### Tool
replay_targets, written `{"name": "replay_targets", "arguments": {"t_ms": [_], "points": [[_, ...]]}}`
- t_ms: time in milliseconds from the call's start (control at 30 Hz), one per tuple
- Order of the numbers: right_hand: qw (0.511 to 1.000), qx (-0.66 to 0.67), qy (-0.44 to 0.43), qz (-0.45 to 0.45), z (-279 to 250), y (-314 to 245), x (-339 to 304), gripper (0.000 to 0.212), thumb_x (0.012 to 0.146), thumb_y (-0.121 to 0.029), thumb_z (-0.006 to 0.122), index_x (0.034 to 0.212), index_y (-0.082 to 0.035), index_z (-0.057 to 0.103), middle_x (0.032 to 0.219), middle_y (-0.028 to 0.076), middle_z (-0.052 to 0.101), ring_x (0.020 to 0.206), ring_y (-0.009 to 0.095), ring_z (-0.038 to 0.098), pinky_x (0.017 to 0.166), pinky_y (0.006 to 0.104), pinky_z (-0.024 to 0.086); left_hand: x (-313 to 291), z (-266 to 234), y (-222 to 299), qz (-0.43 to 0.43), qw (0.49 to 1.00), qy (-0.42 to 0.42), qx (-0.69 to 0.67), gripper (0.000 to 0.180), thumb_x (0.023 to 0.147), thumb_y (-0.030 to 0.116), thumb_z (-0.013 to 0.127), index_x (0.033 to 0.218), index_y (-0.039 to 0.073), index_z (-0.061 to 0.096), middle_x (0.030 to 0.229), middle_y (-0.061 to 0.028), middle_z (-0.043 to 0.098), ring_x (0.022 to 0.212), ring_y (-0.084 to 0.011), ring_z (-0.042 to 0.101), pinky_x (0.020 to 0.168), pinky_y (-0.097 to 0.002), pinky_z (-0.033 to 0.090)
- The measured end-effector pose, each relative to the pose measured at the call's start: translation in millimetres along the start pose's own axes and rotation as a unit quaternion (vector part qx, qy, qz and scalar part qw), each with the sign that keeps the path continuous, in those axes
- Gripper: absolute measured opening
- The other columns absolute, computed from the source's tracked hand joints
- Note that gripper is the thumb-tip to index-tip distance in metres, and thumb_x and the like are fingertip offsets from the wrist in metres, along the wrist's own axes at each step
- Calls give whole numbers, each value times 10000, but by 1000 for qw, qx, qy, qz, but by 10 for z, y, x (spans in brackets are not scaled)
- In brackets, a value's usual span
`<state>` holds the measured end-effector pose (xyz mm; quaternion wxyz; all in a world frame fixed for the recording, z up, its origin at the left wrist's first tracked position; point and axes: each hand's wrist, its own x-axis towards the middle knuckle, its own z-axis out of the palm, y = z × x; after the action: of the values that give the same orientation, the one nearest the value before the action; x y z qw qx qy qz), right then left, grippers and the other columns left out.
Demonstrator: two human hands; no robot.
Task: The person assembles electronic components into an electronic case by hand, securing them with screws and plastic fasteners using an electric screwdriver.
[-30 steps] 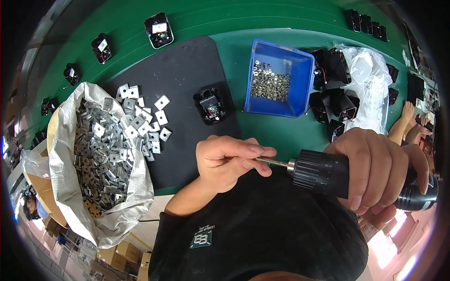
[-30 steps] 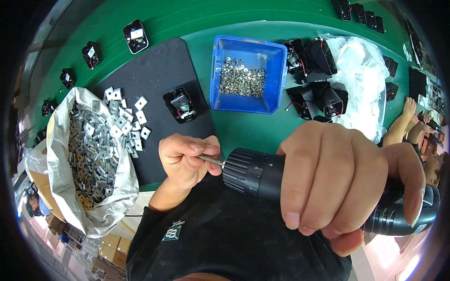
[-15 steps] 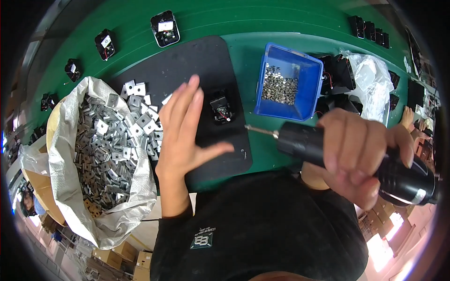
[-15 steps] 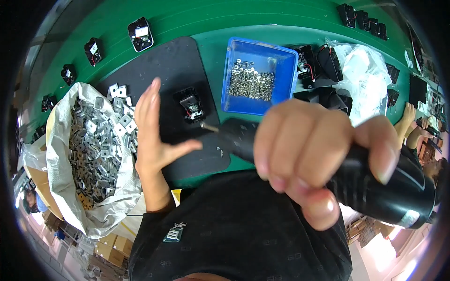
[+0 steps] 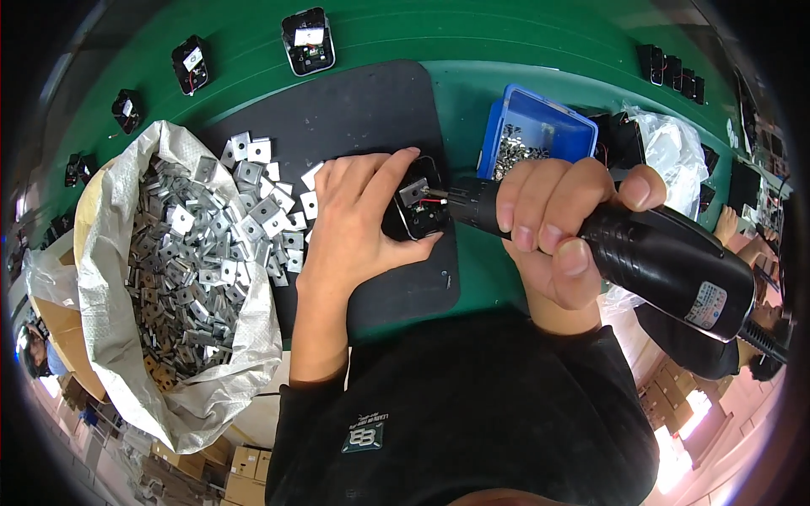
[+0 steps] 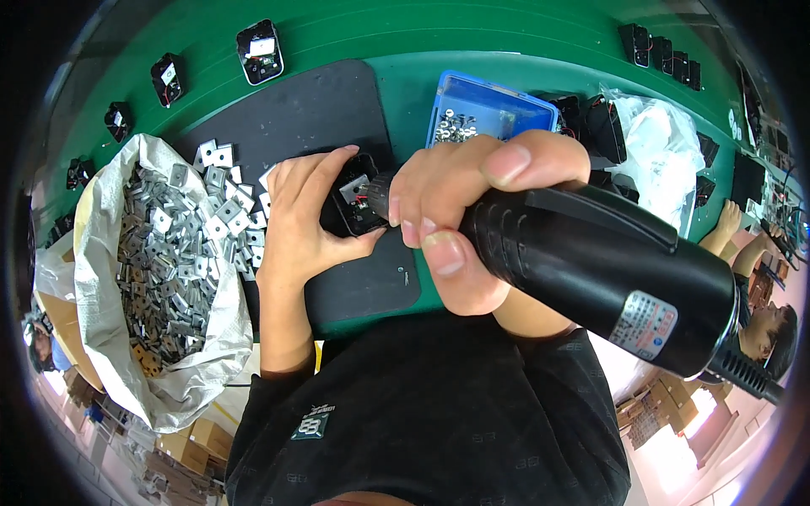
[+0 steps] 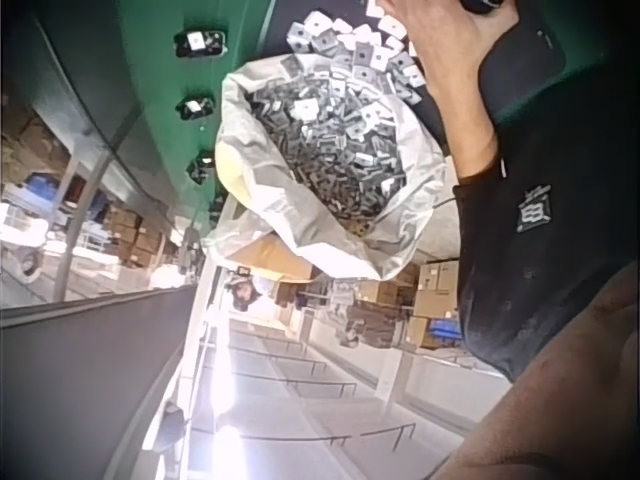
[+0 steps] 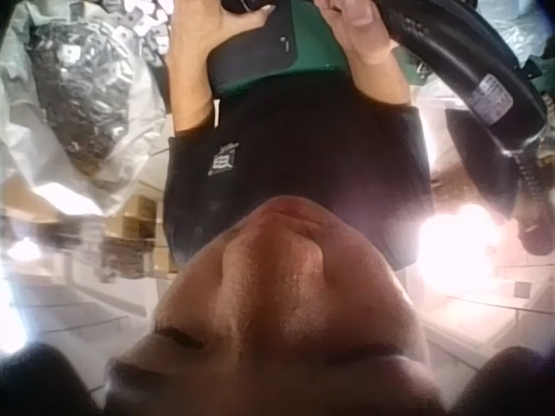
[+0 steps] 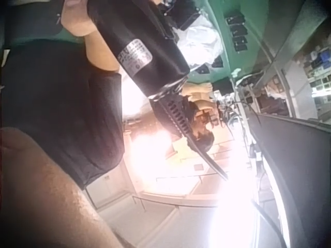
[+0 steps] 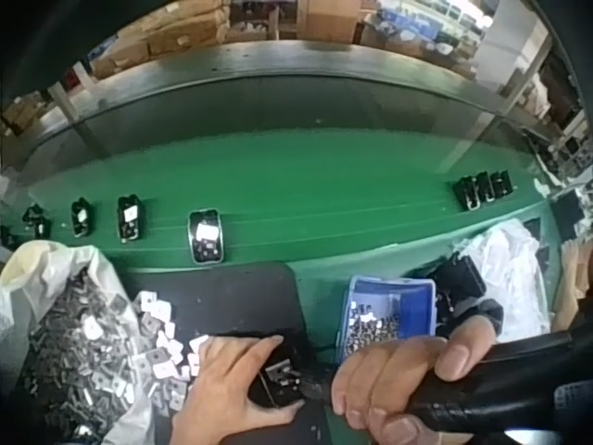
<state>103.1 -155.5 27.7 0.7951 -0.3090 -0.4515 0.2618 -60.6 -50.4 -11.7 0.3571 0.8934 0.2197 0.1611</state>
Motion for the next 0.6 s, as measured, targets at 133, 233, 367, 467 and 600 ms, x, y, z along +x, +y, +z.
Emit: {"name": "replay_targets", "arguments": {"t_ms": [133,233,367,467,600], "points": [[1000,7,4,16,17,39,-24,564,801,57,590,1274,-108,330,722,41,534,592,160,535,621,345,507,5,7,-9,-3,1000,-4,-2,750,488,274,827,1183,87,613,1025,-80,581,964,-290,527,900,-412,376],[999,17,31,15,68,58,-28,554,799,64,589,1261,-105,334,704,41,527,589,165,539,615,346,507,-1,9,-11,-5,1000,-3,-4,745,489,275,827,1178,88,616,1024,-80,580,955,-291,527,893,-413,381],[1000,-11,-13,21,28,83,-22,521,779,85,595,1212,-96,367,700,49,534,577,176,539,607,350,508,-2,6,-9,-5,1000,1,0,735,487,270,828,1168,89,618,1009,-81,574,937,-288,529,877,-413,387],[998,-22,-49,13,20,93,-7,516,735,122,608,1159,-84,399,700,66,544,563,194,536,580,357,502,10,38,-14,12,1000,9,-2,720,488,262,828,1156,88,621,980,-77,571,921,-281,531,862,-412,392],[996,-10,-90,12,64,126,36,495,680,162,627,1076,-61,429,699,86,548,563,208,537,536,356,480,1,40,-31,12,1000,15,-13,706,493,253,828,1146,82,621,955,-75,569,906,-275,534,852,-412,394]]}}
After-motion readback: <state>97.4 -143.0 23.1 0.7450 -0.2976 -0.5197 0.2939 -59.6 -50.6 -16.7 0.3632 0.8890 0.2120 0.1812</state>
